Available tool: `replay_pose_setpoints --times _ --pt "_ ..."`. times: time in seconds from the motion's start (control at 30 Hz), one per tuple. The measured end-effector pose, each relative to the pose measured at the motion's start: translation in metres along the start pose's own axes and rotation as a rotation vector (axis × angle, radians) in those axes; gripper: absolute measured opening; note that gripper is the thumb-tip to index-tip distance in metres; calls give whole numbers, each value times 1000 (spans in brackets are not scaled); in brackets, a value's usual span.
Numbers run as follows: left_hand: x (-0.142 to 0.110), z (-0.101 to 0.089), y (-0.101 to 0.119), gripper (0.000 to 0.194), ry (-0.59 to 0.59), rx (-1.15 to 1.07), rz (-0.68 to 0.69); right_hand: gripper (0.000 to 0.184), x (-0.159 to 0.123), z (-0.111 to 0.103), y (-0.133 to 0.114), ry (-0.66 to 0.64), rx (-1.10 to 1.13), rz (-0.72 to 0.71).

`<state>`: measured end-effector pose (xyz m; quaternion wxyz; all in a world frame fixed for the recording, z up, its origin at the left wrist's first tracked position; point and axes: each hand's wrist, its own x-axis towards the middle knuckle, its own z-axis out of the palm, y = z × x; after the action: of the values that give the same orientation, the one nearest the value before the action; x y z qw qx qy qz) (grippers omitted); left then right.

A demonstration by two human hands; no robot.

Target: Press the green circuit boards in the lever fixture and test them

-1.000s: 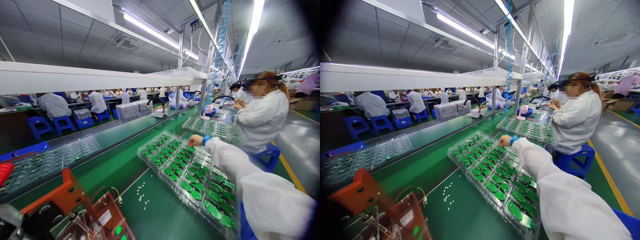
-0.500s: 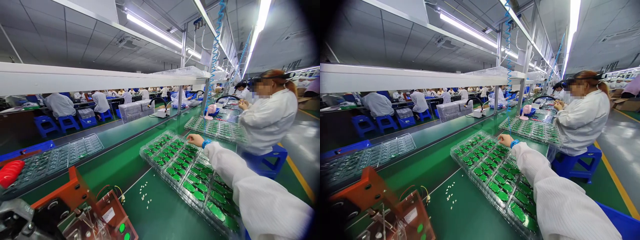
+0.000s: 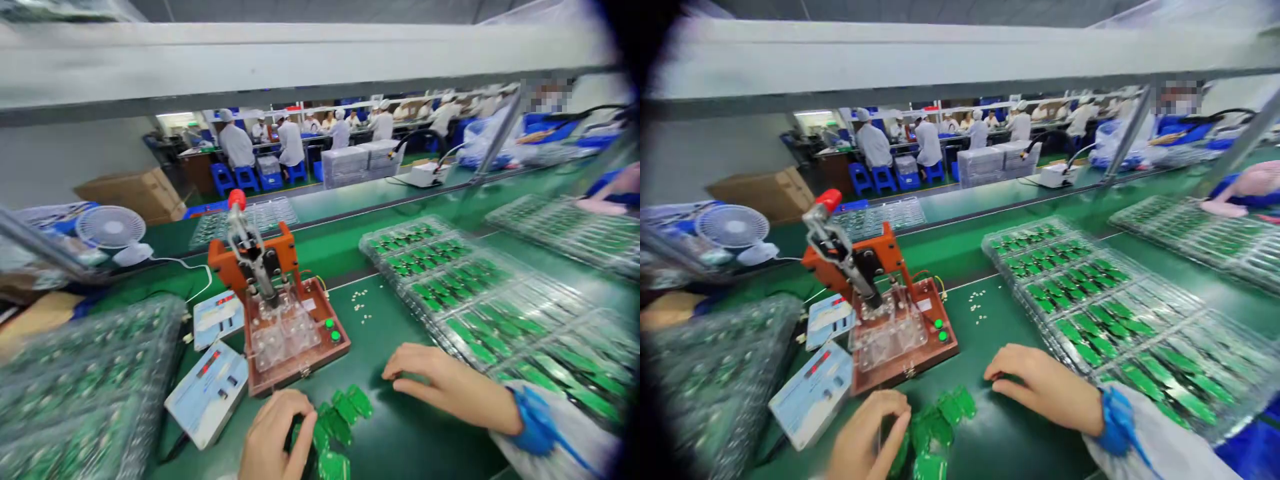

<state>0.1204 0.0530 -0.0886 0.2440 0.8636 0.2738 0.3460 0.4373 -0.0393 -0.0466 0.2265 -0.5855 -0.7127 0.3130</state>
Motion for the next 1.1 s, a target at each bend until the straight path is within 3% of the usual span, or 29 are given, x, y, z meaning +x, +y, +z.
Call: replay_pose_setpoints --times 0.1,0.17,0.37,0.63,0.77,0.87,1.0,1.1 --pt "-5 -12 -3 10 4 84 -33 23 21 40 1 -87 64 -56" --pt "-15 -19 -6 12 -10 122 -79 24 29 52 8 -109 89 -59" --pt "-47 -32 -13 17 -313 131 -103 31 31 52 23 -217 87 10" --pt "-39 -31 -11 23 -469 176 -143 22 36 57 26 -202 80 -47" --pt "-35 -39 -7 16 -387 147 -74 25 37 47 17 -183 131 -79" --pt "-18 -53 -6 11 -220 122 -7 25 52 34 -1 -74 117 -155" --pt "22 -64 -21 14 19 218 42 21 99 25 -20 154 -36 -365" --pt "45 -62 -40 20 77 268 68 23 136 26 -22 228 -109 -465"
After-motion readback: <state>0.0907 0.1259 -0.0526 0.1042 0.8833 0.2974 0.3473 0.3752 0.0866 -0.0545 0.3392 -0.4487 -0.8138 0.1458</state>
